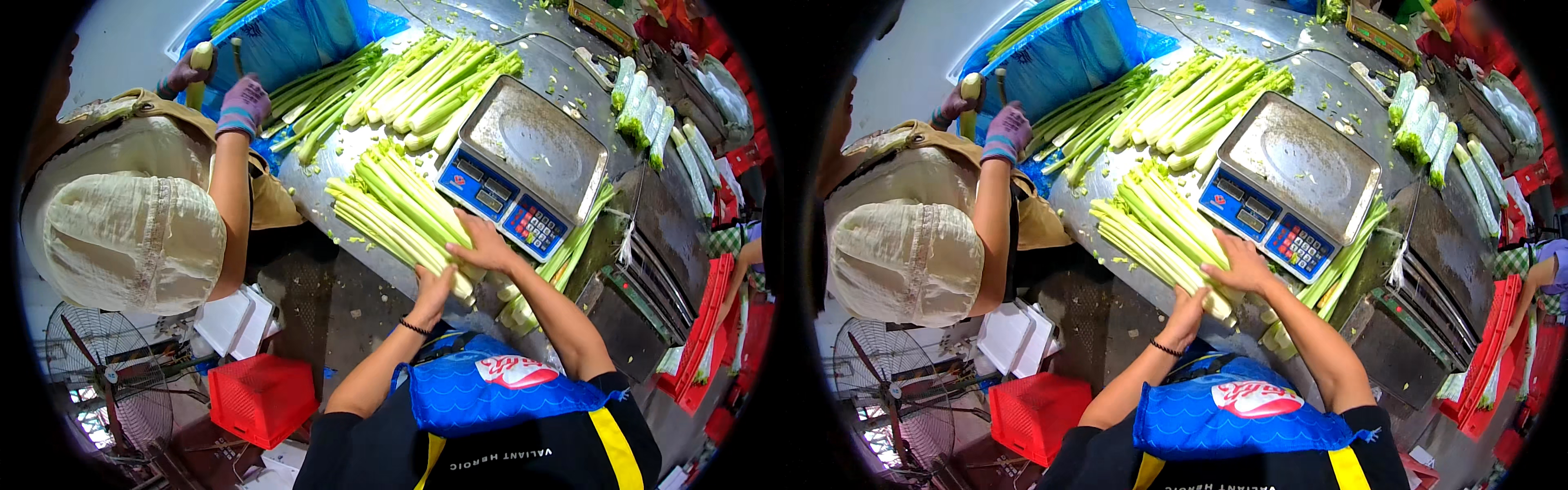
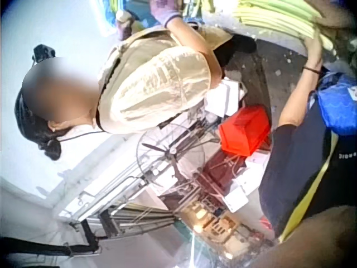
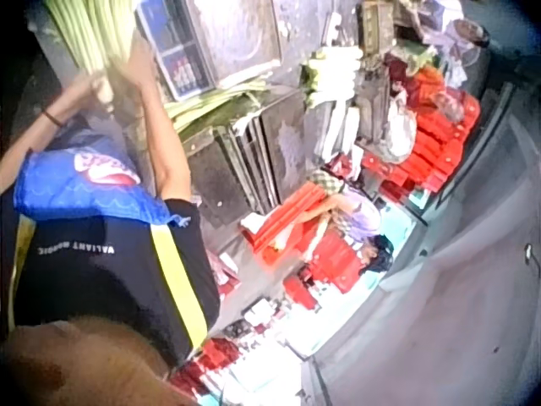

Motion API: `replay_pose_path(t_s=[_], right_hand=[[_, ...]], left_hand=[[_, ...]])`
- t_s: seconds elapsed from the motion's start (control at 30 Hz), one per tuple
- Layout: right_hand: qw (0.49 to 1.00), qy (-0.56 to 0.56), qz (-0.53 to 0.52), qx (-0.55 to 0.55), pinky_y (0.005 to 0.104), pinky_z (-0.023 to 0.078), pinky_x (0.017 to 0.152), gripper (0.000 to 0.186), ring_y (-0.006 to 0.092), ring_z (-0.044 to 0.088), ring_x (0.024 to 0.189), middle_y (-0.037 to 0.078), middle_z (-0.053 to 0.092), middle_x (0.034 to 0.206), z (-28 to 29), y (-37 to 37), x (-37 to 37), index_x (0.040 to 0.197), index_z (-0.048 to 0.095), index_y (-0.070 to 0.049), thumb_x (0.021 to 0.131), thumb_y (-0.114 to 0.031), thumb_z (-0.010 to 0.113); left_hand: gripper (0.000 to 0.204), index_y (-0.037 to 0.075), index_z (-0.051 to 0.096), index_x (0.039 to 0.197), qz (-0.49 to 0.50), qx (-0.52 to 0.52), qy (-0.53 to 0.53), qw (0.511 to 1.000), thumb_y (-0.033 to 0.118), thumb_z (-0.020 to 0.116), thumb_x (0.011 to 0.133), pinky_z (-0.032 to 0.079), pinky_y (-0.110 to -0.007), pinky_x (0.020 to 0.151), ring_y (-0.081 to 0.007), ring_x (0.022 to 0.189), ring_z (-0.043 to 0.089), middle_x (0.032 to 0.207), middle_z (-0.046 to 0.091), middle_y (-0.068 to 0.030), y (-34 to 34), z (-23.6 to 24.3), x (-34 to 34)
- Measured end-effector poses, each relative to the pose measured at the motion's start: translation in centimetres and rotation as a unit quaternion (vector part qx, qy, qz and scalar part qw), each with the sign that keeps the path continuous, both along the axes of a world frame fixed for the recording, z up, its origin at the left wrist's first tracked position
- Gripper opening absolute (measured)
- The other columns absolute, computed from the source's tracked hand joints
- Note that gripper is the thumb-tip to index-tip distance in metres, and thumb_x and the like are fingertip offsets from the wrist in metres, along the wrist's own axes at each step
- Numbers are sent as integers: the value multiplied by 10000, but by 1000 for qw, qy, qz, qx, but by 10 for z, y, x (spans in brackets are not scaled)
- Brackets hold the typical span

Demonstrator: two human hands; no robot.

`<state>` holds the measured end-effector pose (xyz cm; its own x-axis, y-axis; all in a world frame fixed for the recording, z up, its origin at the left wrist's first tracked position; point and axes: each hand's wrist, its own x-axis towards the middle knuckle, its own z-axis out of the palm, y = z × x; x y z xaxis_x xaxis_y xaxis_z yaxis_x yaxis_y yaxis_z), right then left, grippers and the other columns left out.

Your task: The person weighs bundles of celery stalks on a digital scale, slides them into protective mesh sleeves, and uses a heat sealer to wrap them in plastic film.

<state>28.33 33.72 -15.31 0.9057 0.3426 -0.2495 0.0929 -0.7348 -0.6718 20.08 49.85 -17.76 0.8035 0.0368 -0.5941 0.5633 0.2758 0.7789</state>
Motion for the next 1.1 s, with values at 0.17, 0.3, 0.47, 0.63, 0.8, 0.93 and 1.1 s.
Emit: replay_pose_path(t_s=[0.17, 0.3, 0.47, 0.63, 0.8, 0.93, 1.1], right_hand=[[998, 47, -13, -40, 531, 337, 1052, 948, 381, 366, 1332, 195, 379, 1460, 19, -1, -3, 1537, 219, -162, 808, -621, 615], [987, -85, -4, -138, 518, 386, 978, 789, 378, 460, 1222, 190, 438, 1407, 44, 8, -19, 1457, 360, -70, 865, -533, 603], [988, -142, -66, 16, 454, 403, 988, 513, 376, 508, 1152, 211, 546, 1250, 49, -17, -48, 1271, 525, -4, 862, -279, 667], [978, -172, -66, 102, 450, 437, 962, 377, 387, 540, 1108, 212, 590, 1160, 68, -12, -60, 1144, 595, 4, 794, -101, 688], [966, -137, -179, 125, 412, 474, 901, 310, 366, 584, 1039, 186, 623, 1092, 80, -20, -55, 1107, 615, -7, 803, -48, 662], [964, -122, -192, 139, 404, 487, 833, 253, 360, 599, 954, 182, 638, 1010, 78, -23, -44, 1061, 628, -1, 811, -38, 649], [971, -149, -128, 139, 412, 492, 741, 186, 357, 607, 845, 177, 642, 895, 64, -24, -20, 1004, 648, -6, 819, -31, 645]], left_hand=[[792, -121, 214, 1393, -258, 321, -79, 908, 242, 672, 858, 501, -325, 860, -226, 948, 609, 1139, 554, -217, 28, -23, -9], [678, -101, 460, 1279, -322, 298, -45, 898, 315, 713, 807, 521, -407, 799, -307, 913, 648, 1122, 608, -236, 82, 60, 6], [492, -59, 525, 1222, -188, 427, -263, 844, 202, 700, 843, 509, -390, 798, -338, 917, 626, 1055, 617, -216, 97, 67, 108], [615, -105, 502, 1185, 48, 281, -138, 949, 365, 713, 851, 512, -343, 741, -229, 827, 629, 1086, 616, -192, 112, -50, 334], [498, -76, 535, 948, 89, 73, -7, 993, 309, 807, 788, 399, -327, 417, -186, 526, 548, 747, 608, -119, 66, -35, 396], [542, 32, 456, 1178, -43, 100, -51, 993, 391, 717, 867, 393, -235, 407, -99, 506, 464, 667, 487, -12, 74, 31, 392], [598, -42, 515, 1162, -133, 234, -99, 958, 407, 743, 839, 513, -238, 517, -160, 715, 667, 842, 643, -122, 72, 51, 392]])
